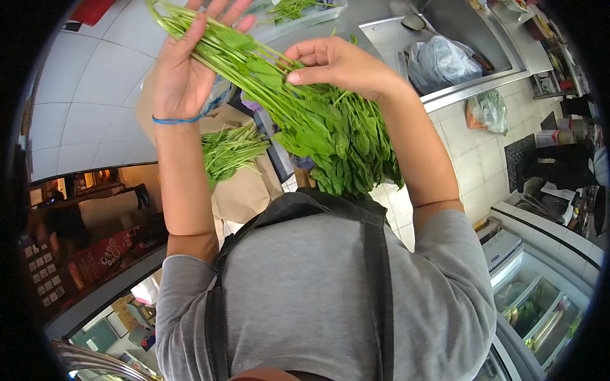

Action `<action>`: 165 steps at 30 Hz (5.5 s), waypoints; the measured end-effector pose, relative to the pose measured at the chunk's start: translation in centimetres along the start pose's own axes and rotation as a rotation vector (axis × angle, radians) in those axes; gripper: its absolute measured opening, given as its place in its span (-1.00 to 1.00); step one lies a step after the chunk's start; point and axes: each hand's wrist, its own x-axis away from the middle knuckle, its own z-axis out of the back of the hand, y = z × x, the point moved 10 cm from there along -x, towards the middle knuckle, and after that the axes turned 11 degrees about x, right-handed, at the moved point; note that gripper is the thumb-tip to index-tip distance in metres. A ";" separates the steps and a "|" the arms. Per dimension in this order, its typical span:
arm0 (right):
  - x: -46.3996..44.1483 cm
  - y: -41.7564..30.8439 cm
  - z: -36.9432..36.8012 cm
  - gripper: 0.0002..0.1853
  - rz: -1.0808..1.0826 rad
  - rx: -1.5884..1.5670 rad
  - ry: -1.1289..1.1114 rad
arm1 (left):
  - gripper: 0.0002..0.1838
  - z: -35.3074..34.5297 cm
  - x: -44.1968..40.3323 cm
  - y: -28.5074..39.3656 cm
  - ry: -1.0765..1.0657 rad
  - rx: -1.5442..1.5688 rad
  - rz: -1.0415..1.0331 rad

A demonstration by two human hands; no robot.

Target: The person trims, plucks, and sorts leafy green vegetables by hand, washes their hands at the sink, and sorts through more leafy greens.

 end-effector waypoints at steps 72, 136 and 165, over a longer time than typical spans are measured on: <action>2.7 -0.8 2.5 -0.64 0.177 0.667 0.535 | -0.58 8.7 -0.9 -8.2 0.286 0.321 0.058; 1.6 -1.8 4.1 -0.84 0.039 0.336 0.377 | -0.57 6.9 0.5 -8.2 0.311 0.215 0.060; 3.5 0.8 4.6 -0.83 0.136 0.164 0.721 | -0.49 7.0 0.5 -8.4 0.272 0.213 0.057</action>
